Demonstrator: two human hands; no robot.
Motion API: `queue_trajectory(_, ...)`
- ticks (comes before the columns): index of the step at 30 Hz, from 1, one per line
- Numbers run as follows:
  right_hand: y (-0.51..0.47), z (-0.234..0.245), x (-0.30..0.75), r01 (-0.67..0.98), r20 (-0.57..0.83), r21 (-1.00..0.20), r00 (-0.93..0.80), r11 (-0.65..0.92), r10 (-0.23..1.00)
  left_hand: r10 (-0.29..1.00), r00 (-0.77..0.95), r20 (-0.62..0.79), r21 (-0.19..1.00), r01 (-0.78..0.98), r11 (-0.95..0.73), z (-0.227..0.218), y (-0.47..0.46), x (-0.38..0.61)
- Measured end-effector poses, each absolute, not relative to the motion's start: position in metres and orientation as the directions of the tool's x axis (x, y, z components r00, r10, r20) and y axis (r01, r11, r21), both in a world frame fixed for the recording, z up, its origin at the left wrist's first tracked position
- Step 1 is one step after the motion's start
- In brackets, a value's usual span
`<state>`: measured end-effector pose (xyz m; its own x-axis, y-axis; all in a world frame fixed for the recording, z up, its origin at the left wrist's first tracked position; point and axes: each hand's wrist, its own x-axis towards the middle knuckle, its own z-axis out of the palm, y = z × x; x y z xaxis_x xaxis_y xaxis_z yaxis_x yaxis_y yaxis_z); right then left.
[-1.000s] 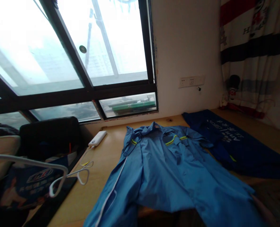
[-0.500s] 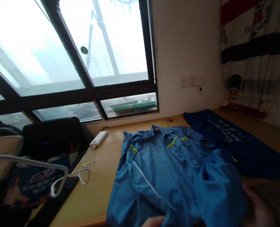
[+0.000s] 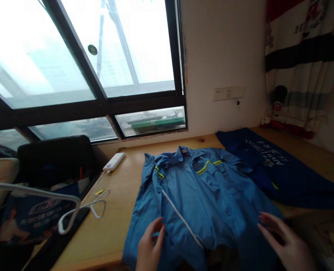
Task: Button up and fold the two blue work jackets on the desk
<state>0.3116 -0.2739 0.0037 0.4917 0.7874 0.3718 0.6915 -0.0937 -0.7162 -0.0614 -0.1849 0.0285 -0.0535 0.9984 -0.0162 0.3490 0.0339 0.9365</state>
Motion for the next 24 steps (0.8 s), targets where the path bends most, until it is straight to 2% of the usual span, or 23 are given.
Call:
queue_trajectory(2,-0.256,-0.006,0.288,0.784,0.363,-0.620,0.287,0.000,0.887,0.964,-0.217,0.155,0.902,0.429,-0.049,0.022,-0.177,-0.066)
queue_trajectory(3,-0.249,-0.012,0.279,0.824,0.366,-0.565,0.220,0.028,0.904,0.948,-0.252,0.193,0.894,0.444,-0.064,0.018,-0.175,-0.067)
queue_trajectory(6,-0.236,-0.025,0.264,0.900,0.396,-0.435,0.159,0.032,0.904,0.969,-0.211,0.127,0.915,0.401,-0.032,0.008,-0.175,-0.067)
queue_trajectory(8,-0.235,-0.028,0.263,0.918,0.389,-0.395,0.133,0.034,0.911,0.984,-0.162,0.068,0.918,0.396,0.002,0.004,-0.176,-0.063)
queue_trajectory(10,-0.236,-0.026,0.265,0.927,0.372,-0.373,0.099,0.050,0.923,0.986,-0.147,0.074,0.895,0.447,0.000,0.005,-0.175,-0.057)
queue_trajectory(13,-0.238,-0.020,0.268,0.929,0.345,-0.364,0.077,0.058,0.935,0.987,-0.126,0.104,0.864,0.502,-0.027,0.018,-0.169,-0.042)
queue_trajectory(16,-0.239,-0.018,0.268,0.926,0.328,-0.376,0.103,0.030,0.939,0.995,-0.088,0.041,0.908,0.419,-0.001,0.035,-0.165,-0.020)
queue_trajectory(18,-0.240,-0.020,0.268,0.920,0.330,-0.391,0.120,0.020,0.936,0.997,0.040,-0.062,0.947,0.317,0.046,0.044,-0.167,-0.004)
queue_trajectory(20,-0.240,-0.022,0.270,0.908,0.337,-0.418,0.138,0.017,0.931,0.956,0.248,-0.155,0.964,0.248,0.092,0.048,-0.170,0.009)
queue_trajectory(22,-0.240,-0.024,0.273,0.888,0.340,-0.460,0.168,0.008,0.925,0.897,0.404,-0.177,0.960,0.273,0.066,0.049,-0.170,0.014)
queue_trajectory(24,-0.237,-0.021,0.277,0.855,0.332,-0.519,0.197,0.005,0.922,0.885,0.446,-0.134,0.924,0.379,-0.052,0.049,-0.164,0.012)
